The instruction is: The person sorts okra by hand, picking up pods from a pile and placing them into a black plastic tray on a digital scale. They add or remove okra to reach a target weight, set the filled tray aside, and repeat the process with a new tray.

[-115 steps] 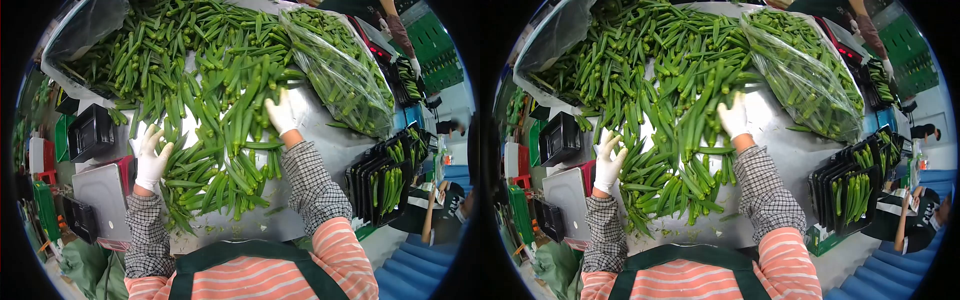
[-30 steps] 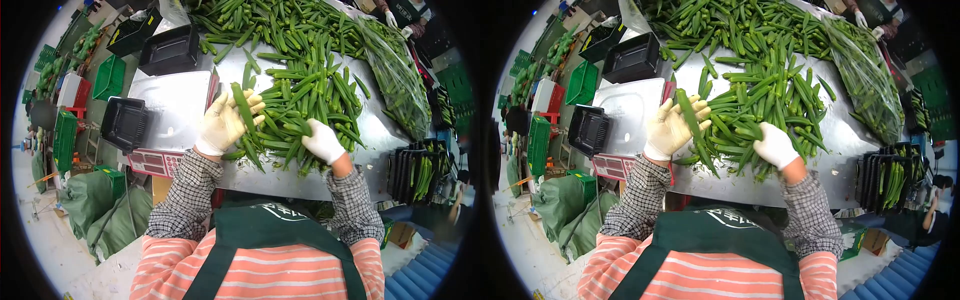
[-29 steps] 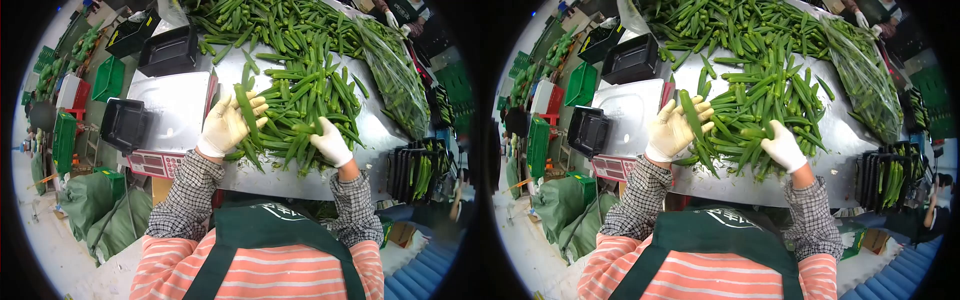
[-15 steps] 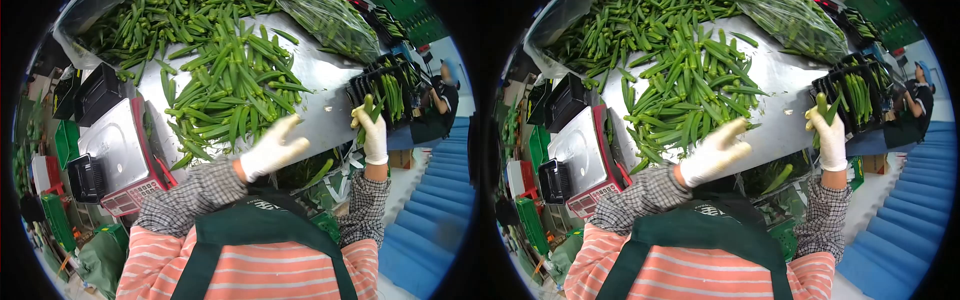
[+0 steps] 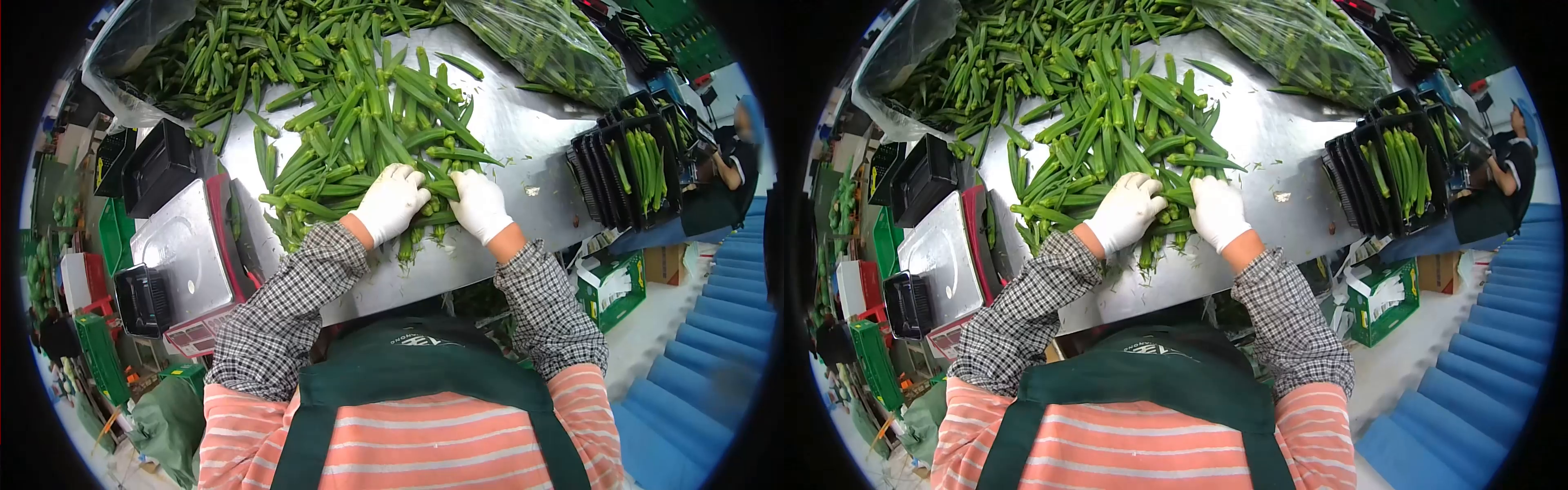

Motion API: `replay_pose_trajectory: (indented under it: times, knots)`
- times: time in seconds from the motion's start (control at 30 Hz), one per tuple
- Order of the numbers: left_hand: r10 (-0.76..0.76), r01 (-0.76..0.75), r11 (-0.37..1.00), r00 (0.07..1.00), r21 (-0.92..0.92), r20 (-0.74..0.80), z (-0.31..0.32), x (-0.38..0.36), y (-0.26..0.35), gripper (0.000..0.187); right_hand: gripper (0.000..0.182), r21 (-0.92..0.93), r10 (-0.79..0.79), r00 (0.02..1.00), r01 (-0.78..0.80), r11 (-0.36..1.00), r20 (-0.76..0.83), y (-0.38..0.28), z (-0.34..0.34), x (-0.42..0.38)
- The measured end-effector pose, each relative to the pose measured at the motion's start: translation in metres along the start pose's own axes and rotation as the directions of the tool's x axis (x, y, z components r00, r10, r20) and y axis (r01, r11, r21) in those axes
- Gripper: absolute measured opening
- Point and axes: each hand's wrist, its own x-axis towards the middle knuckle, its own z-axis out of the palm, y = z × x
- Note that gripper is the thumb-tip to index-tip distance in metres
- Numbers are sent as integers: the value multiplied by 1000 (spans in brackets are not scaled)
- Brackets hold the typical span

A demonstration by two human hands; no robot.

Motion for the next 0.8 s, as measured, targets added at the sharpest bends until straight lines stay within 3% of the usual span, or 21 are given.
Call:
replay_pose_trajectory:
  times: [0.03, 0.1, 0.17, 0.2, 0.23, 0.3, 0.33, 0.37, 0.4, 0.5, 0.57, 0.63, 0.67, 0.7, 0.73, 0.8]
  knots:
    - [25, -26, 999, 999, -42, -39, -7, 4, -1, 26, 24, 49, -2, 1000, 1, 999, 16, 6, -5, -3]
    - [-195, 128, 944, 961, -306, -198, -34, 2, 2, 19, 26, 413, 42, 998, -56, 909, 41, 45, -6, -17]
    - [-445, 249, 828, 838, -503, -317, -53, 8, -3, 15, 29, 661, 135, 983, -181, 728, 121, 55, -28, -20]
    - [-610, 384, 707, 757, -594, -236, -61, 15, -7, 14, 31, 728, 201, 961, -276, 627, 191, 48, -57, -20]
    - [-590, 408, 747, 771, -525, -240, -60, 24, -12, 15, 28, 627, 279, 942, -334, 704, 188, 45, -69, -10]
    - [-500, 415, 840, 841, -349, -204, -47, 45, -27, 17, 29, 329, 71, 990, -28, 944, -122, 50, -59, 6]
    - [-439, 397, 884, 886, -247, -147, -26, 53, -34, 19, 31, 129, -75, 968, 108, 986, -239, 49, -53, 15]
    - [-389, 373, 918, 912, -131, -129, -9, 63, -38, 21, 32, 123, -105, 975, 131, 984, -197, 42, -50, 24]
    - [-409, 408, 912, 912, -46, -12, 1, 72, -38, 27, 33, 53, -143, 974, 155, 986, -177, 43, -40, 30]
    - [-511, 504, 859, 851, 86, 119, 17, 87, -39, 29, 35, 8, -93, 989, 95, 995, -118, 47, -24, 38]
    - [-475, 472, 880, 877, 56, 69, 13, 77, -43, 26, 36, 34, -92, 991, 96, 995, -101, 54, -23, 35]
    - [-458, 458, 889, 889, -29, 15, -3, 67, -46, 29, 33, 187, -40, 987, 69, 980, -153, 63, -25, 25]
    - [-452, 438, 891, 878, -119, -156, -16, 65, -45, 27, 31, 263, -11, 984, 59, 963, -179, 68, -26, 21]
    - [-488, 438, 867, 841, -237, -232, -32, 67, -49, 26, 25, 513, 140, 980, -49, 857, -140, 69, -29, 14]
    - [-529, 422, 834, 795, -356, -296, -47, 71, -54, 25, 19, 826, 233, 972, -159, 540, 35, 76, -32, 9]
    - [-396, 394, 914, 822, -93, -409, -67, 88, -69, 24, 19, 922, 313, 894, -370, 112, 321, 88, -53, 1]
